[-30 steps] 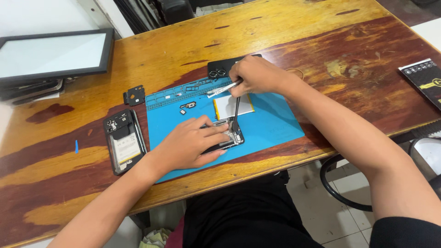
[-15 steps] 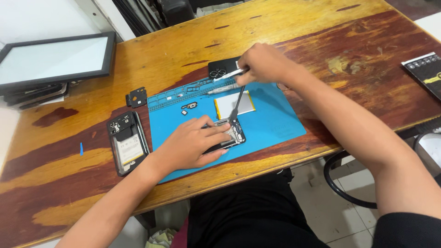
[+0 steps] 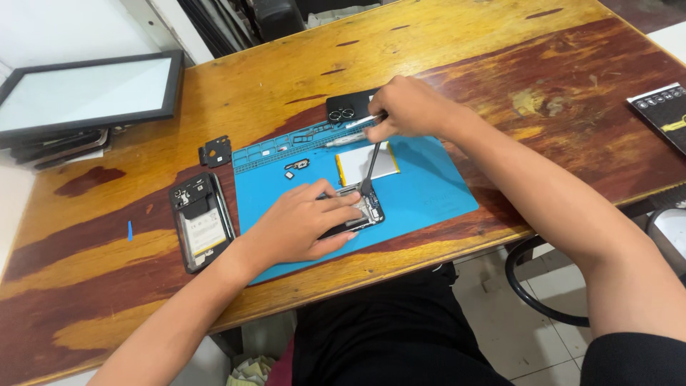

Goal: The person works on a disassembled smartphone on a blue repair mat. They brush the exposed motherboard and internal components, use a spudger to pry and adjust parts, and use tweezers to handle small components inside the phone frame.

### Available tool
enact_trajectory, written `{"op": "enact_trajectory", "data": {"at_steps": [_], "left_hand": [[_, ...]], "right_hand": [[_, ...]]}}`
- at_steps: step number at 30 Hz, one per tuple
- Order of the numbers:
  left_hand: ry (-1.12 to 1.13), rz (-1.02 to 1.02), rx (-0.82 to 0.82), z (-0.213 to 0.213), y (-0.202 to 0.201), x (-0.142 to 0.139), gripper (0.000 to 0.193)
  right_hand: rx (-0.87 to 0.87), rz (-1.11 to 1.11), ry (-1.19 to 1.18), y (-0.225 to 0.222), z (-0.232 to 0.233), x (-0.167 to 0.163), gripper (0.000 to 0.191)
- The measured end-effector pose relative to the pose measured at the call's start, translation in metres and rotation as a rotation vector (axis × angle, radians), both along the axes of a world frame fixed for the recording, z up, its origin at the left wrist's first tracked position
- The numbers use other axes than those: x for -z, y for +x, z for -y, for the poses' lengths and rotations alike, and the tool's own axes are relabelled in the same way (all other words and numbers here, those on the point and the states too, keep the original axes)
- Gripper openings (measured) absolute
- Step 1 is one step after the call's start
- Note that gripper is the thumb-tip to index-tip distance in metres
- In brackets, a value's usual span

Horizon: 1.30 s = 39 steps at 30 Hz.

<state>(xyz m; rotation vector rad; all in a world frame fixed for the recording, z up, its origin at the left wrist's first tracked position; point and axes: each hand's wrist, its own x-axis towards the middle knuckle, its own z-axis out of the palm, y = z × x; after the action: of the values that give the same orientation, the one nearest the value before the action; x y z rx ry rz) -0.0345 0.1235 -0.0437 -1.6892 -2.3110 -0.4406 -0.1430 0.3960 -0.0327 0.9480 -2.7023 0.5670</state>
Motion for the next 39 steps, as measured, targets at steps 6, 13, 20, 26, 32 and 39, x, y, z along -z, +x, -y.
{"op": "enact_trajectory", "data": {"at_steps": [6, 13, 20, 26, 32, 39], "left_hand": [[-0.006, -0.001, -0.005, 0.002, 0.0017, 0.0007, 0.032], [-0.003, 0.001, -0.003, 0.0006, 0.0035, -0.0027, 0.033], [-0.018, 0.007, -0.006, -0.0024, 0.0051, -0.004, 0.032], [-0.039, 0.026, -0.024, -0.0063, 0.005, -0.0035, 0.032], [-0.033, 0.013, -0.016, -0.0052, 0.0052, -0.0038, 0.03], [-0.05, 0.007, -0.021, -0.0045, 0.0046, -0.0041, 0.032]], "right_hand": [[0.022, 0.017, -0.007, 0.0016, 0.0013, -0.0017, 0.031], [0.012, 0.056, 0.006, 0.0018, 0.0006, -0.001, 0.031], [0.06, 0.027, 0.037, 0.0048, -0.0004, 0.0024, 0.034], [0.132, 0.153, 0.071, 0.0024, -0.0067, -0.0027, 0.035], [0.008, 0.125, 0.02, 0.0069, 0.0001, 0.0006, 0.033], [0.105, 0.116, 0.068, 0.0075, 0.0022, -0.0021, 0.036]]}}
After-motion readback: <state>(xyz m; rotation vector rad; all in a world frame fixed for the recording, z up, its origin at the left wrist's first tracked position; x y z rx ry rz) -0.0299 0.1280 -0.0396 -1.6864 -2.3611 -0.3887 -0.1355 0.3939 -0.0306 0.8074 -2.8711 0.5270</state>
